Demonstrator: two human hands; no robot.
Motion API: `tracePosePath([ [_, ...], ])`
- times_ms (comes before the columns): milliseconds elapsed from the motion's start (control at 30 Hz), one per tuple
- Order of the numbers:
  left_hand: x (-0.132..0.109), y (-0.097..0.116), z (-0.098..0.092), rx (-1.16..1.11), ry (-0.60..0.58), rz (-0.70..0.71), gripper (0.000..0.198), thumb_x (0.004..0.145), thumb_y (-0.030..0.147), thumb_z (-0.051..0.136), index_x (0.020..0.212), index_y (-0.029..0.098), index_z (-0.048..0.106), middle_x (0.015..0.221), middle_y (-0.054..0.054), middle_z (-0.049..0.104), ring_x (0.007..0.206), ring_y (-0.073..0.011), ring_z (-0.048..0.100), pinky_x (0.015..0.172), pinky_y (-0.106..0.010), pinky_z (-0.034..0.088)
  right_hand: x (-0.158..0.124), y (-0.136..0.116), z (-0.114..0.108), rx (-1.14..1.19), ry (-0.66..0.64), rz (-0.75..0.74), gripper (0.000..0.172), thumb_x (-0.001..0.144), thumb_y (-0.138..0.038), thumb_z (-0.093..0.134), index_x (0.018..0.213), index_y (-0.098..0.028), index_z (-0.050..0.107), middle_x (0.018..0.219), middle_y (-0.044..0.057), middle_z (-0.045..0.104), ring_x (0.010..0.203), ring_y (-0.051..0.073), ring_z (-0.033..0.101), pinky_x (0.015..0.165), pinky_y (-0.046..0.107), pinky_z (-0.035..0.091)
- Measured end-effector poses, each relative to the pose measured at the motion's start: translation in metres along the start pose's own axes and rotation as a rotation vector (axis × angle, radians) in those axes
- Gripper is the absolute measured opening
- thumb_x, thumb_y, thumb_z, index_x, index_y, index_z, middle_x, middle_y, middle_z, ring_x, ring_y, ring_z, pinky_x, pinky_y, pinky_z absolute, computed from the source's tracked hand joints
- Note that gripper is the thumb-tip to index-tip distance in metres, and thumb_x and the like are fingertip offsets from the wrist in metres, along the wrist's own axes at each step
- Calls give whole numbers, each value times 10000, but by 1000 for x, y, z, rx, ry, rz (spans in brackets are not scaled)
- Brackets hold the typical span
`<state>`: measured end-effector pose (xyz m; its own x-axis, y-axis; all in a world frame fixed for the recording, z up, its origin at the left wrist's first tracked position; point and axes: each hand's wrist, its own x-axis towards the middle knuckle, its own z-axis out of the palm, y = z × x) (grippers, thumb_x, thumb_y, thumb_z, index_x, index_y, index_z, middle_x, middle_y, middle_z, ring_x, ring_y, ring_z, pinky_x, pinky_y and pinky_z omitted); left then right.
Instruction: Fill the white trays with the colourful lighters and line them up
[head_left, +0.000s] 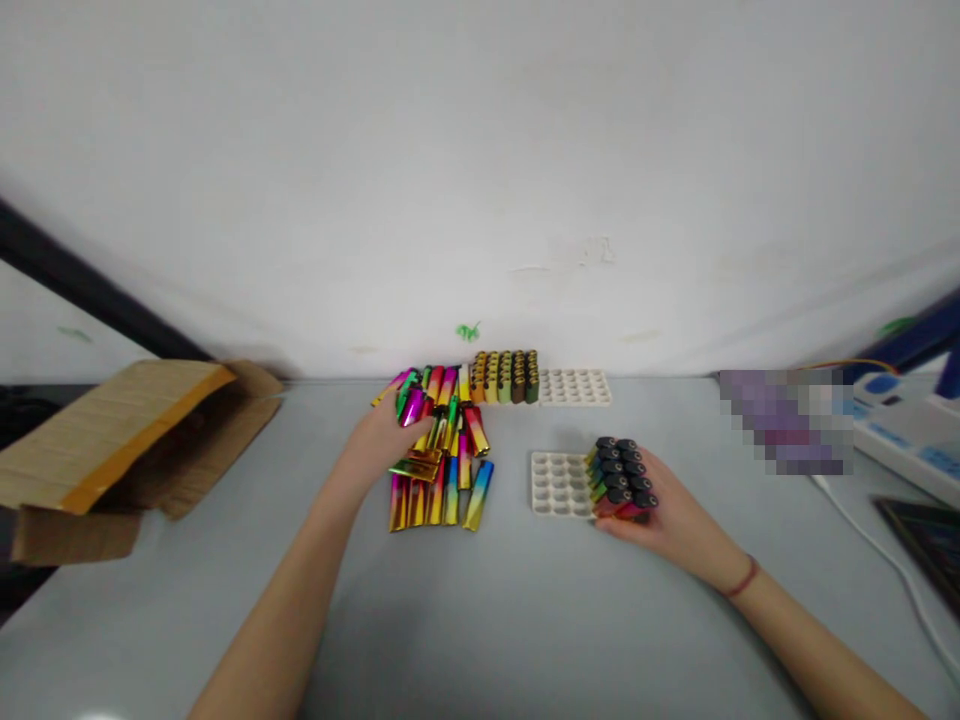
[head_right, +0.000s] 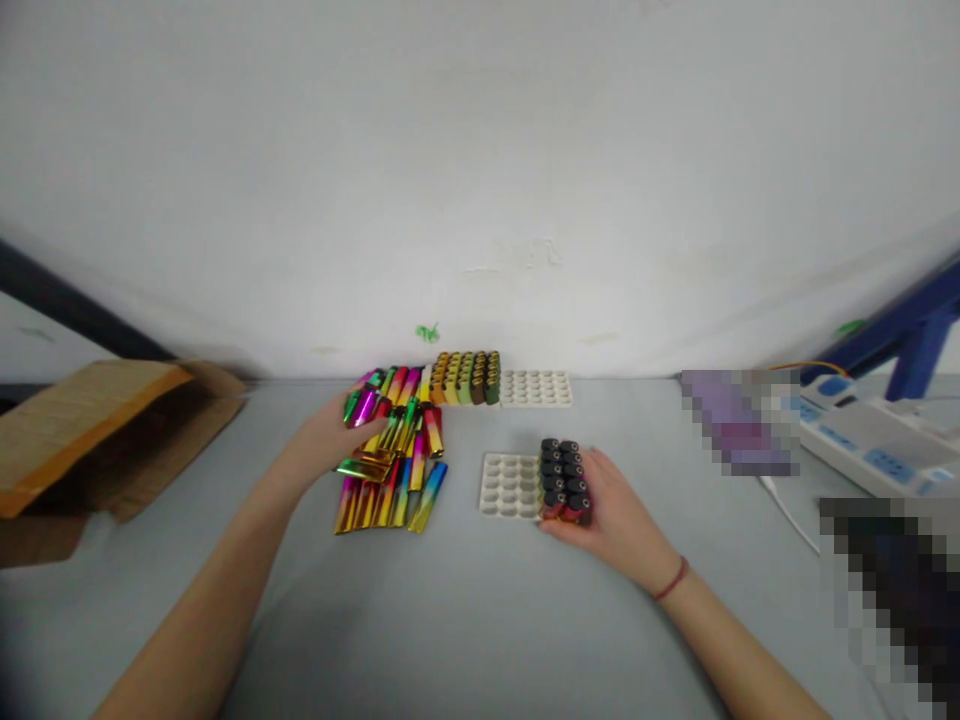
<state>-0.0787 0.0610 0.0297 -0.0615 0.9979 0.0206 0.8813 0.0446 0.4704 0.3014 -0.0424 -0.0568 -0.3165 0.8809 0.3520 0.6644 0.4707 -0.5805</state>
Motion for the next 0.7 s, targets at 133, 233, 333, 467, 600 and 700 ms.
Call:
tracePosePath([
  [133, -7, 15, 8, 308, -103, -85, 471, 904, 506, 591, 1205, 155, 680, 1100, -142, 781, 1055, -349, 735, 878, -395, 558, -1, 1, 0, -15, -4, 7, 641, 847, -540, 786, 1358, -219, 570, 1290, 154, 706, 1193, 378, 672, 1034, 547, 572],
  [233, -18, 33, 15, 422, -84, -80, 491, 976, 518, 499, 1266, 152, 653, 1144, -169, 774, 1091, -347, 729, 876, -384, 548, -1, 2, 0, -28, -1, 2, 653, 855, -556, 774, 1367, -212, 562, 1291, 152, 707, 1203, 375, 669, 1056, 550, 558],
  [333, -27, 40, 21, 511, -33, -88, 545, 1027, 521, 406, 1336, 124, 614, 1149, -205, 763, 1070, -352, 732, 846, -393, 547, -1, 2, 0, -23, -3, 6, 632, 866, -558, 763, 1352, -204, 566, 1291, 163, 701, 1194, 374, 669, 1024, 541, 576],
  [467, -32, 33, 34, 561, 72, -34, 583, 1038, 523, 381, 1351, 95, 622, 1202, -228, 733, 1130, -366, 696, 901, -431, 535, 0, 1, 0, -10, -1, 4, 617, 863, -556, 767, 1336, -207, 578, 1275, 162, 704, 1181, 375, 669, 998, 536, 588],
  [600, -32, 22, 48, 533, 213, 1, 623, 1023, 548, 402, 1388, 94, 623, 1338, -235, 669, 1199, -381, 639, 958, -474, 518, 0, 0, 0, -2, 1, 10, 624, 850, -547, 783, 1341, -219, 583, 1273, 148, 708, 1181, 369, 671, 1000, 521, 589],
  [700, -30, 19, 55, 485, 309, 12, 642, 1015, 526, 432, 1450, 79, 584, 1441, -250, 610, 1295, -406, 570, 1027, -523, 487, 1, 0, -1, 0, -7, 11, 621, 849, -534, 789, 1341, -217, 580, 1263, 146, 712, 1171, 369, 676, 1003, 526, 587],
])
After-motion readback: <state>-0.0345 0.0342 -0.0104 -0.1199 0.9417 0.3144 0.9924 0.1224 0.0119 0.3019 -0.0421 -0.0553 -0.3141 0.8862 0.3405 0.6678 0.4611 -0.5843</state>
